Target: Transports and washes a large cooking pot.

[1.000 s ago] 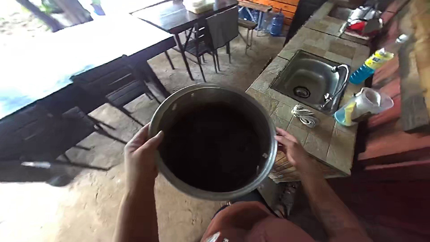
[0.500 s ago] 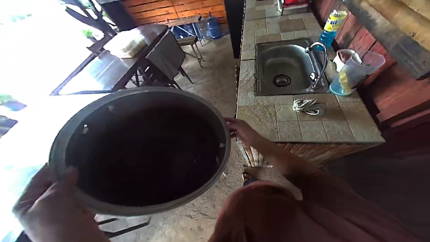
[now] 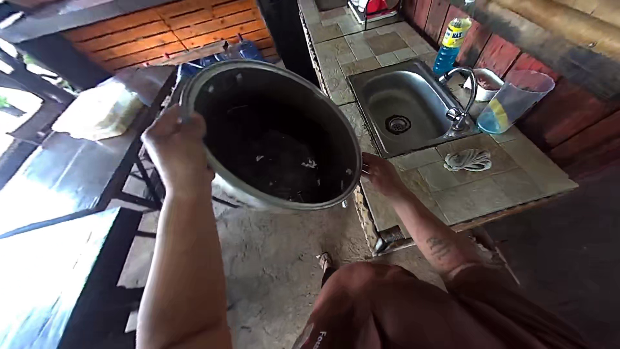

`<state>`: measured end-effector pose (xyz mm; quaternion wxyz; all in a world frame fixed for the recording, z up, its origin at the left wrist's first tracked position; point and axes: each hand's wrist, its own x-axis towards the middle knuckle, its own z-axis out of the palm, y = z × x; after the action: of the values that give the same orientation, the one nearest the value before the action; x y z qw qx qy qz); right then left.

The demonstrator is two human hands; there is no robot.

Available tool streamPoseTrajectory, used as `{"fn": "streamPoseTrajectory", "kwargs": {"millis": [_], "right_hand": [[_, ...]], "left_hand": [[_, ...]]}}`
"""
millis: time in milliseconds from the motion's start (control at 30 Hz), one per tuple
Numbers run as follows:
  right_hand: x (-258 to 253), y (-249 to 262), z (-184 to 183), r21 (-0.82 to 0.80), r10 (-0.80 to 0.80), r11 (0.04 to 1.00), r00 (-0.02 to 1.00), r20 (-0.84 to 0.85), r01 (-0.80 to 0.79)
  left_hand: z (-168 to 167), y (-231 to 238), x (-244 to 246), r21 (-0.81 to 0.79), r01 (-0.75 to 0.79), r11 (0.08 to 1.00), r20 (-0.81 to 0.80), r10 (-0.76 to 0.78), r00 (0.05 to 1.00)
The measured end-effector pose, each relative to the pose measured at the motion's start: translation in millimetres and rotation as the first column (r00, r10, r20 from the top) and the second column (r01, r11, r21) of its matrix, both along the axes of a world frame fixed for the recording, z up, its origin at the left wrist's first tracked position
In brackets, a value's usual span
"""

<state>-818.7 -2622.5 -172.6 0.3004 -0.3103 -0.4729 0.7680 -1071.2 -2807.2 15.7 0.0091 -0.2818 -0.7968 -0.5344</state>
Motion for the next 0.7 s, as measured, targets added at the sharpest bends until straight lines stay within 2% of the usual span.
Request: {"fn": "streamPoseTrajectory", "kwargs": {"millis": [33,133,333,500,700], "right_hand": [[-14.1,6.9,-11.1,-0.069,-0.060,0.996,0.998,0.026,0.062],[-52.1,9.0,-13.2,-0.192,-0.149,0.966,0.979,0.138,0.174],[-119.2,27.2,-0.1,-0.086,-0.353,0.925,0.920,0.171,0.371],[-151.0,85.7,18.0,-0.086,-0.472,0.854,0.834,0.286,0.512],[-169.1,186.7,-14.0,-0.008,-0.539,0.797,0.717,0.442,0.604]], "left_hand": [[5.7,19.2,-15.4,-0.035,0.050,0.998,-0.022,-0.051,0.998],[20.7,76.1,-57.0,-0.089,0.198,0.976,-0.095,-0.206,0.974],[46.2,208.2,-107.6,-0.154,0.393,0.906,-0.228,-0.420,0.879],[53.6,298.3,-74.5,-0.241,0.490,0.838,-0.313,-0.545,0.778],[43.0,384.5,-10.4,-0.324,0.619,0.715,-0.406,-0.696,0.592]]}}
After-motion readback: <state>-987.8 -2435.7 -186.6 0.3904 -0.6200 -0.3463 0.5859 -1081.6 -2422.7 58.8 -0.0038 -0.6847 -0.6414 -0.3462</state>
